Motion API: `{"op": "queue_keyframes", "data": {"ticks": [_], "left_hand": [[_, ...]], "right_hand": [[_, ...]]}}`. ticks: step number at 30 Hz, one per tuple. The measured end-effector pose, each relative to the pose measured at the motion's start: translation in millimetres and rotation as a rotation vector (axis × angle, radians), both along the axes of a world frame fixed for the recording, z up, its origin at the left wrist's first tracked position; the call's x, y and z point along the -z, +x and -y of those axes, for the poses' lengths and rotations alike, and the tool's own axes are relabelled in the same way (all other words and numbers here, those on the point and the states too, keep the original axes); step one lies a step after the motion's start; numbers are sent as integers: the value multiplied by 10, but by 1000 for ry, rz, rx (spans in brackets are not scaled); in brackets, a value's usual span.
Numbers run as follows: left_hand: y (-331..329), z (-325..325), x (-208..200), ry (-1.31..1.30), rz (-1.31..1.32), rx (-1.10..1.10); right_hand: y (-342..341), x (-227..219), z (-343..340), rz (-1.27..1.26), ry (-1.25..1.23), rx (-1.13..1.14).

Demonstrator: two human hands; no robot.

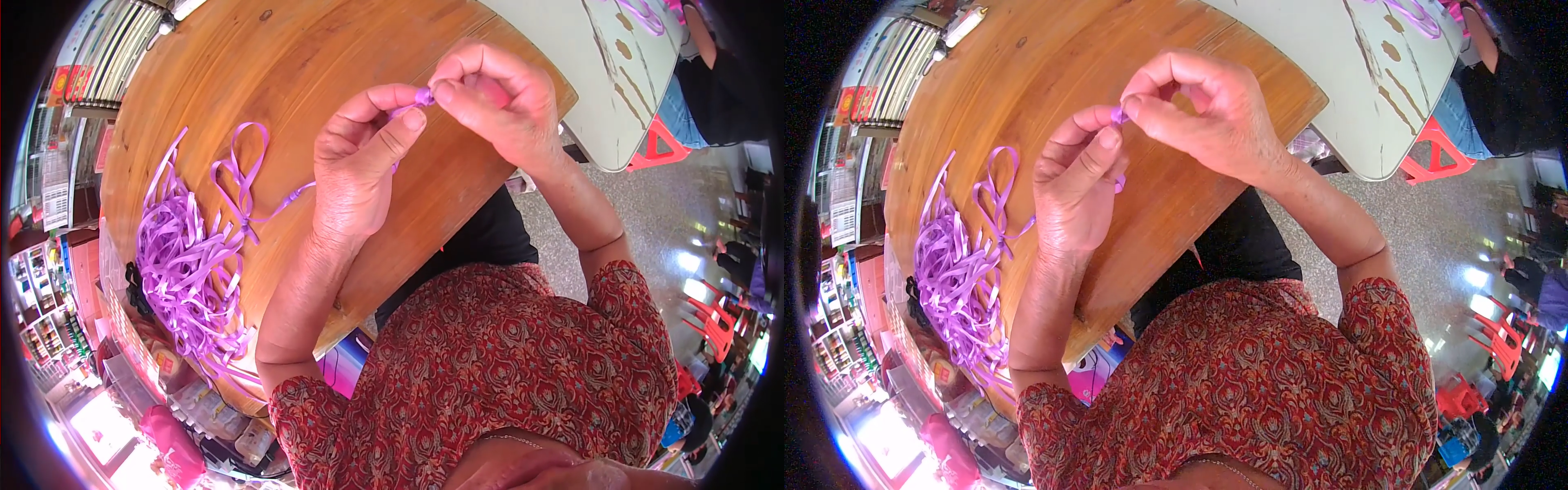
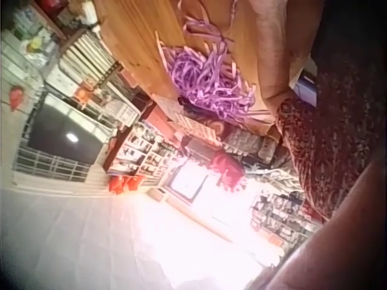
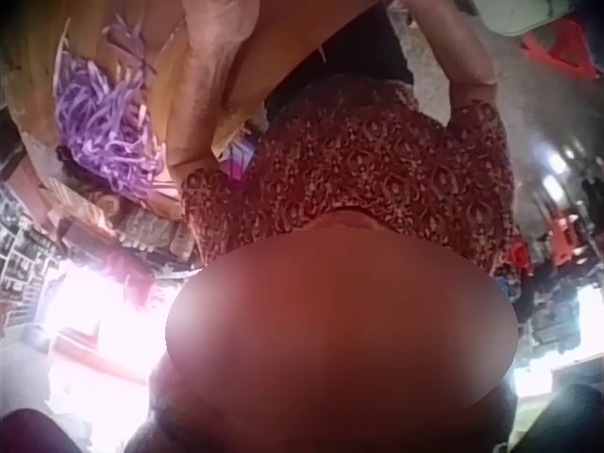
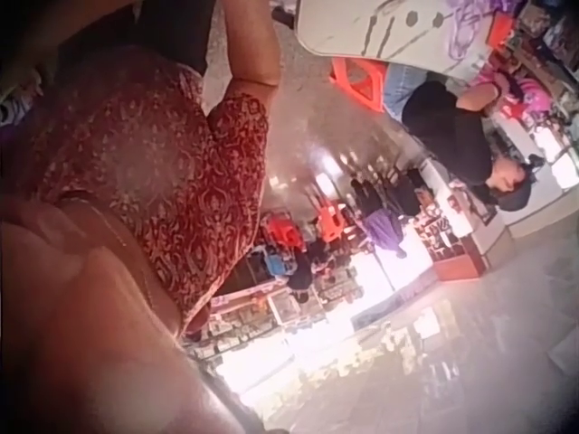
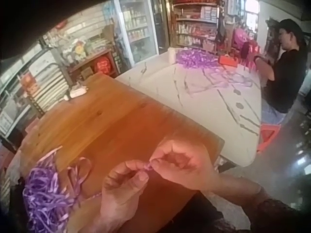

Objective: The person is tying knots or loops in many purple plastic ribbons at a workshop table.

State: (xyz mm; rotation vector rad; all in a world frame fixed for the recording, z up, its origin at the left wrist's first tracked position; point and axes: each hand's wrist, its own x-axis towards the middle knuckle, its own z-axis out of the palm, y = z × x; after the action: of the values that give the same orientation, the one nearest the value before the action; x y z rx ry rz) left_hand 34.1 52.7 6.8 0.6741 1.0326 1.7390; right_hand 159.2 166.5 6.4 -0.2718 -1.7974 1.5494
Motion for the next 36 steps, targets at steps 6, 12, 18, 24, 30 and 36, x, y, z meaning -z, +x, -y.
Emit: {"op": "queue_keyframes", "data": {"ticks": [6, 12, 18, 24, 30, 36], "left_hand": [[-22, 11, 3, -117, -109, -61], [-14, 15, -21, -180, -99, -98], [-19, 4, -8, -160, -116, -108], [-3, 26, 18, -149, -150, -111], [42, 2, 2, -99, -186, -118], [19, 6, -23, -127, -354, -216]], "right_hand": [[11, 41, -35, 106, -104, -5], [46, 37, -55, 182, -136, 38], [63, 42, -104, 92, 77, -10], [59, -136, -135, 82, 836, 153], [90, -106, -146, 111, 1017, 116], [108, -83, -219, 104, 984, 159]]}}
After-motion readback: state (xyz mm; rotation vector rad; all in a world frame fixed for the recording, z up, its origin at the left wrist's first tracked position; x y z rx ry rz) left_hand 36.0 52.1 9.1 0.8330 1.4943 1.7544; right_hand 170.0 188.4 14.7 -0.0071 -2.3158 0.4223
